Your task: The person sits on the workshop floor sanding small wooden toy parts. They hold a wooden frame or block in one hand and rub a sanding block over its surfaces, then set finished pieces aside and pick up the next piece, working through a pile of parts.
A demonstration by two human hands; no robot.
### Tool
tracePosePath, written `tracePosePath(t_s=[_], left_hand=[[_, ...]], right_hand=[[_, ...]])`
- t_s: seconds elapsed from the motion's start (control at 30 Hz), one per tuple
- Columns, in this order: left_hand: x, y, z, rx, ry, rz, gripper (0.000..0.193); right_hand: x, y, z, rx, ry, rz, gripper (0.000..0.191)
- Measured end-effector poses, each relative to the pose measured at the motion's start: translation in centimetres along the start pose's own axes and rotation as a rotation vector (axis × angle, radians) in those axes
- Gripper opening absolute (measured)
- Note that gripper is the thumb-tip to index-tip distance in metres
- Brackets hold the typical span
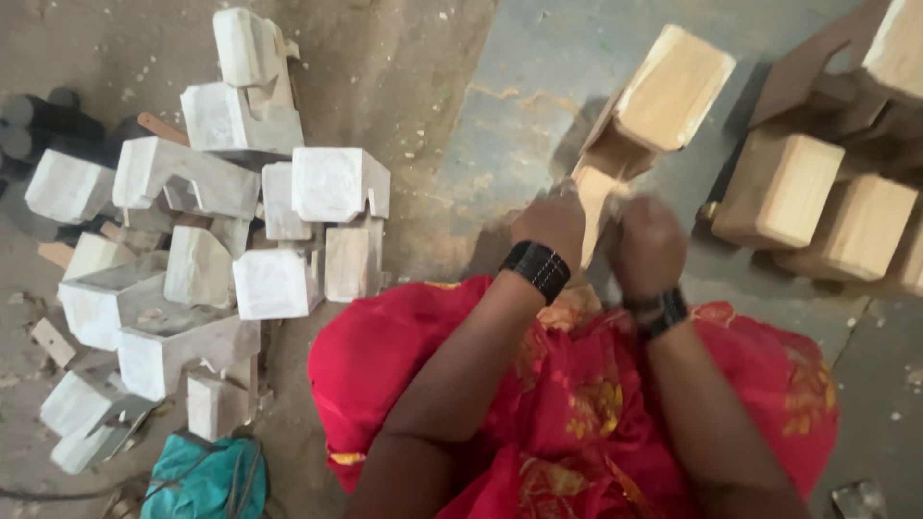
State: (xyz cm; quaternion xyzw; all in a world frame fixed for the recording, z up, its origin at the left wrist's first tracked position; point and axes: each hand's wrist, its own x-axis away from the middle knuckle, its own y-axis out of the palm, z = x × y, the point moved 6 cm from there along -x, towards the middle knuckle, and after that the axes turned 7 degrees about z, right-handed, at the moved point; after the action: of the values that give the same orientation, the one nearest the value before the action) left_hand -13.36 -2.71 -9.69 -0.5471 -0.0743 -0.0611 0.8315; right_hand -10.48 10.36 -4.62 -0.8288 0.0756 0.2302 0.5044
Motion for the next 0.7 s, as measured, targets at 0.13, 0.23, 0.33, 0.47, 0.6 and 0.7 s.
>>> tracePosePath(t_s=[0.13,0.23,0.33,0.47,0.6,0.7], left_hand=[[0.6,0.5,0.4,-0.056,0.038,-0.131,0.044],[0.7,0.0,0.8,-0.044,0.117,-0.128,0.059],[1.0,-0.9,1.2,-0.073,0.076,-0.138,0.062],[2.1,-3.6,1.6,-0.059,0.09,-0.265,0.078],[5.7,-7.8,-2.1,-0.185,0.084,-0.254,0.049],[7.2,-10.3,-4.7,-0.163,0.119,0.013,0.057]], right_hand=[[0.7,0.0,0.0,0.043,-0.022,-0.09,0.008],[0.2,-0.2,0.4,0.053,-0.009,-0.052,0.01],[-0.6,-0.5,1.1,0.014,0.059,-0.016,0.008],[0.7,-2.3,0.2,-0.078,-0.032,0.08,0.013],[3.8,-2.1,-1.7,-0.038,-0.128,-0.077,0.004],[3.8,-1.7,-2.5,-0.043,-0.196,-0.02,0.003]])
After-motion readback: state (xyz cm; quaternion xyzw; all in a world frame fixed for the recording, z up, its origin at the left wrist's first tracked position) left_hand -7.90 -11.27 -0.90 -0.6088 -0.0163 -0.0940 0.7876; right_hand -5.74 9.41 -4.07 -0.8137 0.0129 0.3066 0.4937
